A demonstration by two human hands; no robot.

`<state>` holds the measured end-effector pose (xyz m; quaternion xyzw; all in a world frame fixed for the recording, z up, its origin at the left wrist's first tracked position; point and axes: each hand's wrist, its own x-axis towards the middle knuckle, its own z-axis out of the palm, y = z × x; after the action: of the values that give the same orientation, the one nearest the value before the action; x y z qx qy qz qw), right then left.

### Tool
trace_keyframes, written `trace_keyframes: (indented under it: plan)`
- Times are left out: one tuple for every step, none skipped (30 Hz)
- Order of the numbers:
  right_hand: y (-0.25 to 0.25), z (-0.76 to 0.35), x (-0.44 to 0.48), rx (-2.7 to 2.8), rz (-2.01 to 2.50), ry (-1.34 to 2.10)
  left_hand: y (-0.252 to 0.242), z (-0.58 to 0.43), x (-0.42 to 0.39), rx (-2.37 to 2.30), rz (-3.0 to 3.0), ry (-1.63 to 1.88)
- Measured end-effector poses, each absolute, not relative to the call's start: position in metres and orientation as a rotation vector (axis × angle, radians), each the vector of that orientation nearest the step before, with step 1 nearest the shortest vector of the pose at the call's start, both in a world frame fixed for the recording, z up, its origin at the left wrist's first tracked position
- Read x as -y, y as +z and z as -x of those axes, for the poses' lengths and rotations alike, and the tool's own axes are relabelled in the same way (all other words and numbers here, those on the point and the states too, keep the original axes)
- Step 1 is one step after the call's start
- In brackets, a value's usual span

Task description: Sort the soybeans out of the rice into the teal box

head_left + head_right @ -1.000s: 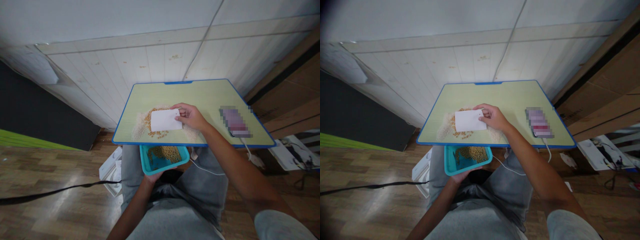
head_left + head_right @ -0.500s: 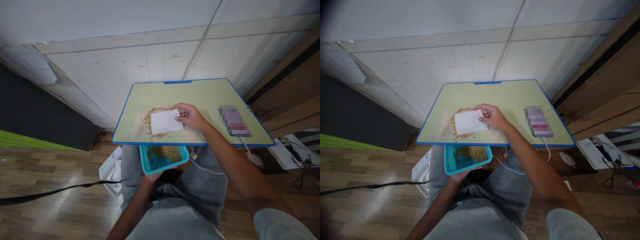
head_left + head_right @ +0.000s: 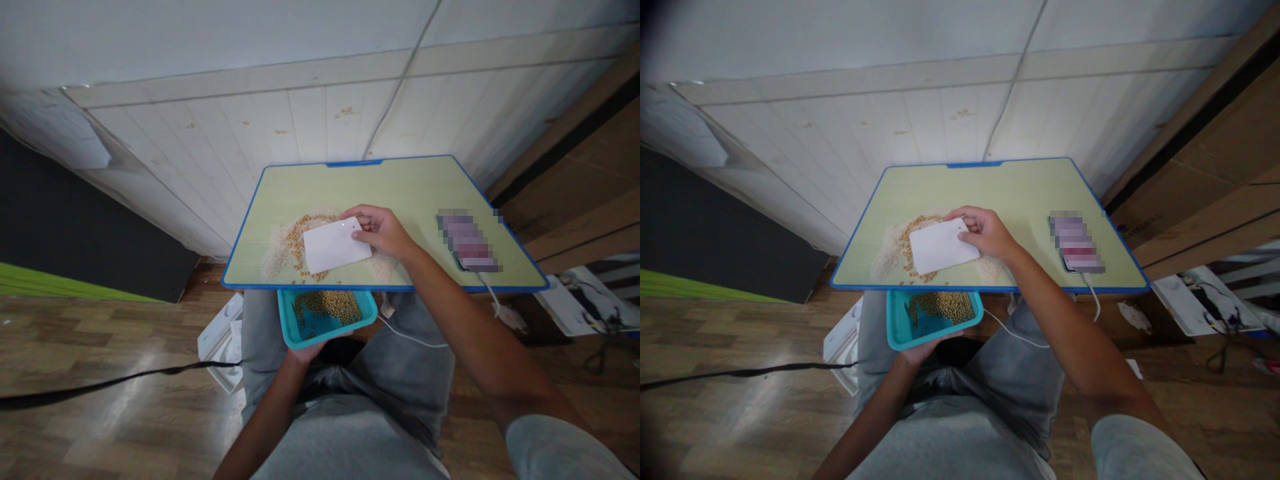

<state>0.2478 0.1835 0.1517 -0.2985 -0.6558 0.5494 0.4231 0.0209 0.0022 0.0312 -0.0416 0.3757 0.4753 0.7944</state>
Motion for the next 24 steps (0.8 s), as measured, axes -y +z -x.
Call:
trace_keyframes:
  plan:
    - [0.152, -0.248, -0.183, 1.641, 0.745, 1.377, 0.031, -0.021, -0.002, -0.813, 0.089, 1.024]
    - [0.152, -0.248, -0.183, 1.641, 0.743, 1.379, 0.031, -0.021, -0.002, -0.811, 0.089, 1.029]
    - [0.152, -0.248, -0.183, 1.641, 0.742, 1.38, 0.032, -0.021, -0.002, -0.807, 0.087, 1.037]
    - [0.153, -0.248, -0.183, 1.64, 0.741, 1.38, 0.033, -0.021, -0.003, -0.801, 0.086, 1.044]
    - [0.153, -0.248, -0.183, 1.642, 0.74, 1.381, 0.035, -0.022, -0.003, -0.803, 0.086, 1.049]
    - [0.154, -0.248, -0.183, 1.645, 0.741, 1.379, 0.037, -0.022, -0.003, -0.81, 0.089, 1.051]
    - [0.154, -0.249, -0.183, 1.65, 0.742, 1.378, 0.04, -0.023, -0.003, -0.821, 0.094, 1.048]
    - [0.154, -0.249, -0.182, 1.657, 0.742, 1.376, 0.042, -0.023, -0.003, -0.832, 0.1, 1.045]
    - [0.155, -0.249, -0.182, 1.666, 0.743, 1.374, 0.043, -0.023, -0.004, -0.84, 0.106, 1.041]
    - [0.155, -0.249, -0.182, 1.674, 0.742, 1.373, 0.044, -0.023, -0.004, -0.844, 0.111, 1.038]
    - [0.155, -0.25, -0.182, 1.679, 0.742, 1.373, 0.045, -0.023, -0.004, -0.843, 0.115, 1.037]
    - [0.156, -0.25, -0.182, 1.68, 0.741, 1.375, 0.045, -0.023, -0.004, -0.838, 0.119, 1.039]
    - [0.156, -0.25, -0.181, 1.679, 0.739, 1.378, 0.045, -0.022, -0.004, -0.832, 0.123, 1.043]
    - [0.156, -0.25, -0.181, 1.675, 0.736, 1.382, 0.045, -0.022, -0.004, -0.825, 0.128, 1.048]
    - [0.156, -0.25, -0.181, 1.671, 0.73, 1.387, 0.045, -0.022, -0.004, -0.817, 0.133, 1.055]
    - [0.157, -0.25, -0.181, 1.666, 0.724, 1.391, 0.045, -0.022, -0.004, -0.809, 0.138, 1.065]
    - [0.157, -0.25, -0.181, 1.663, 0.718, 1.393, 0.045, -0.022, -0.004, -0.803, 0.139, 1.076]
    - [0.157, -0.25, -0.181, 1.662, 0.714, 1.393, 0.045, -0.022, -0.004, -0.797, 0.138, 1.087]
    - [0.157, -0.25, -0.182, 1.663, 0.713, 1.391, 0.045, -0.023, -0.004, -0.791, 0.136, 1.092]
    - [0.156, -0.25, -0.182, 1.668, 0.714, 1.39, 0.046, -0.023, -0.004, -0.784, 0.133, 1.091]
    - [0.156, -0.251, -0.182, 1.675, 0.717, 1.387, 0.046, -0.023, -0.004, -0.781, 0.131, 1.087]
    - [0.156, -0.251, -0.182, 1.684, 0.721, 1.383, 0.046, -0.023, -0.004, -0.782, 0.132, 1.079]
    - [0.156, -0.251, -0.183, 1.693, 0.725, 1.377, 0.046, -0.023, -0.004, -0.786, 0.134, 1.073]
    - [0.156, -0.251, -0.183, 1.7, 0.729, 1.371, 0.047, -0.023, -0.003, -0.794, 0.138, 1.072]
